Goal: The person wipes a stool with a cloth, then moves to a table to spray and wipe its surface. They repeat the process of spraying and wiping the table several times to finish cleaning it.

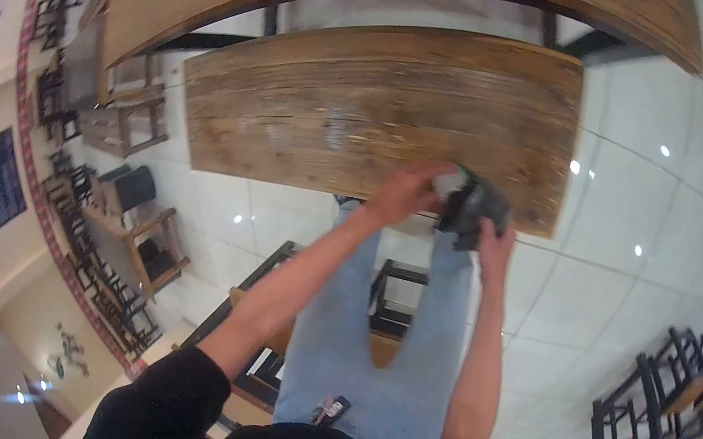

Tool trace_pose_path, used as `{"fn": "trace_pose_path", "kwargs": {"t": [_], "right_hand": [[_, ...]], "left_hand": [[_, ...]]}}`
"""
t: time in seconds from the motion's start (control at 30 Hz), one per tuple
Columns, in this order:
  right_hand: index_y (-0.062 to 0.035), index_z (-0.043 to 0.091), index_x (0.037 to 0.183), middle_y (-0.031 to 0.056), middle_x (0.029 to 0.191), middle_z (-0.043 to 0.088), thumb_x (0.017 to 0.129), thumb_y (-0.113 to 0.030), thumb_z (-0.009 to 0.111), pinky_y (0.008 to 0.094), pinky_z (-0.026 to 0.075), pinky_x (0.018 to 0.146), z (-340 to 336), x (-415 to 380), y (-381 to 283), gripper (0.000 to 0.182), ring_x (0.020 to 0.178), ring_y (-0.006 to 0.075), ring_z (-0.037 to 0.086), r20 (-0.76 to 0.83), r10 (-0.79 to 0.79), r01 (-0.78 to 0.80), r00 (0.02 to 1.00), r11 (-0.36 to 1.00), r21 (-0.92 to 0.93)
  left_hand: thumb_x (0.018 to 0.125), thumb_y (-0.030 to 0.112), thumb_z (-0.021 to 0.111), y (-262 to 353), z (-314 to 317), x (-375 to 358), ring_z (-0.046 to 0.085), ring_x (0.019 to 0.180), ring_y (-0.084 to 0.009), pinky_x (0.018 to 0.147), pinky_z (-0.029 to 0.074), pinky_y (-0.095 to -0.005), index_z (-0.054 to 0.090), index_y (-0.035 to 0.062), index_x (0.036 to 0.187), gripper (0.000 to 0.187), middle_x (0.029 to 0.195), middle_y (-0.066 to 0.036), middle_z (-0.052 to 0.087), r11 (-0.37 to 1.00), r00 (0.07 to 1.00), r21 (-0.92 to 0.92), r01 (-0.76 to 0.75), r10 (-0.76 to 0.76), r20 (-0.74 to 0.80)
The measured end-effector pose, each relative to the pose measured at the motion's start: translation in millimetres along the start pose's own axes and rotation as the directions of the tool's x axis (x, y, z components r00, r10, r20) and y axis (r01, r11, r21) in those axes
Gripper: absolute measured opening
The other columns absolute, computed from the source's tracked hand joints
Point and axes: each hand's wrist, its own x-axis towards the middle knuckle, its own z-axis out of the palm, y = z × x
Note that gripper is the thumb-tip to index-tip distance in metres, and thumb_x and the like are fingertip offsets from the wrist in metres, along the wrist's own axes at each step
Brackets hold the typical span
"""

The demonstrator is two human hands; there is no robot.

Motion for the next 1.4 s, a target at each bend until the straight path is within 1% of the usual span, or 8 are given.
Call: {"fn": "trace_pose_path", "kwargs": {"t": [0.27,0.5,0.6,0.8,0.93,1.17,1.3,1.4], "right_hand": [[0.0008,0.068,0.134,0.0125,0.123,0.075,0.095,-0.009,0.067,0.0362,0.052,0.101,164,-8,-57,0.04,0.112,0.0226,0.069,0.279,-0.16,0.214,0.947,0.961,-0.174],[0.0012,0.067,0.132,0.0271,0.134,0.066,0.09,-0.017,0.071,0.0477,0.049,0.108,482,-43,-130,0.046,0.127,0.0451,0.061,0.507,-0.395,0.573,0.766,0.777,-0.26],[0.0003,0.068,0.13,0.0294,0.133,0.065,0.088,-0.022,0.072,0.0503,0.049,0.107,610,-52,-150,0.047,0.127,0.0469,0.061,0.59,-0.422,0.614,0.688,0.771,-0.165],[-0.0019,0.06,0.142,0.022,0.13,0.071,0.093,-0.03,0.071,0.0454,0.052,0.105,762,-53,-170,0.058,0.121,0.0395,0.068,0.69,-0.346,0.685,0.636,0.664,-0.298],[-0.0029,0.065,0.133,0.0267,0.126,0.07,0.087,-0.031,0.072,0.0503,0.053,0.106,803,-32,-155,0.054,0.121,0.0452,0.066,0.637,-0.556,0.8,0.534,0.575,-0.168],[0.0034,0.058,0.141,0.024,0.129,0.07,0.091,-0.031,0.074,0.0441,0.052,0.105,755,-39,-167,0.063,0.121,0.0364,0.068,0.639,-0.404,0.696,0.654,0.652,-0.3],[0.0049,0.061,0.132,0.0169,0.123,0.072,0.092,-0.029,0.083,0.0417,0.055,0.099,678,-51,-164,0.057,0.112,0.0276,0.069,0.548,-0.152,0.259,0.823,0.958,-0.123],[0.0036,0.063,0.133,0.012,0.124,0.071,0.097,-0.026,0.078,0.0398,0.055,0.095,607,-55,-141,0.049,0.112,0.0219,0.067,0.513,0.055,-0.107,0.857,0.992,0.071]], "left_hand": [[0.081,-0.006,0.078,-68,-124,-68,0.064,0.13,-0.0325,0.104,0.056,-0.042,0.066,0.0078,0.138,0.06,0.142,-0.014,0.067,0.956,0.944,-0.248,0.154,-0.216,-0.248],[0.089,-0.008,0.071,-210,-341,-140,0.059,0.138,-0.034,0.108,0.053,-0.0401,0.06,0.0029,0.143,0.056,0.145,-0.019,0.064,0.99,0.758,-0.078,0.113,-0.137,-0.638],[0.093,-0.01,0.068,-261,-441,-159,0.06,0.138,-0.0286,0.11,0.052,-0.037,0.052,-0.0007,0.146,0.056,0.143,-0.02,0.063,0.941,0.702,-0.311,0.137,-0.314,-0.639],[0.1,-0.006,0.066,-341,-547,-169,0.065,0.128,-0.0271,0.103,0.058,-0.0362,0.045,-0.0068,0.145,0.049,0.142,-0.019,0.06,0.974,0.626,-0.214,0.079,-0.216,-0.749],[0.101,0.001,0.071,-364,-558,-169,0.063,0.13,-0.0297,0.104,0.058,-0.0364,0.045,-0.0051,0.144,0.05,0.141,-0.018,0.059,0.976,0.603,-0.208,0.059,-0.201,-0.772],[0.101,0.008,0.074,-365,-541,-183,0.061,0.133,-0.0314,0.104,0.055,-0.04,0.042,-0.0024,0.148,0.057,0.147,-0.017,0.054,0.971,0.561,-0.181,0.156,-0.238,-0.792],[0.102,0.017,0.075,-321,-484,-195,0.063,0.125,-0.0274,0.106,0.05,-0.0412,0.047,-0.0029,0.148,0.057,0.138,-0.015,0.061,0.914,0.37,-0.026,0.404,-0.19,-0.909],[0.103,0.027,0.075,-279,-414,-196,0.064,0.118,-0.0215,0.106,0.05,-0.0379,0.056,-0.0027,0.141,0.051,0.126,-0.012,0.068,0.8,0.583,-0.528,0.286,-0.582,-0.566]]}}
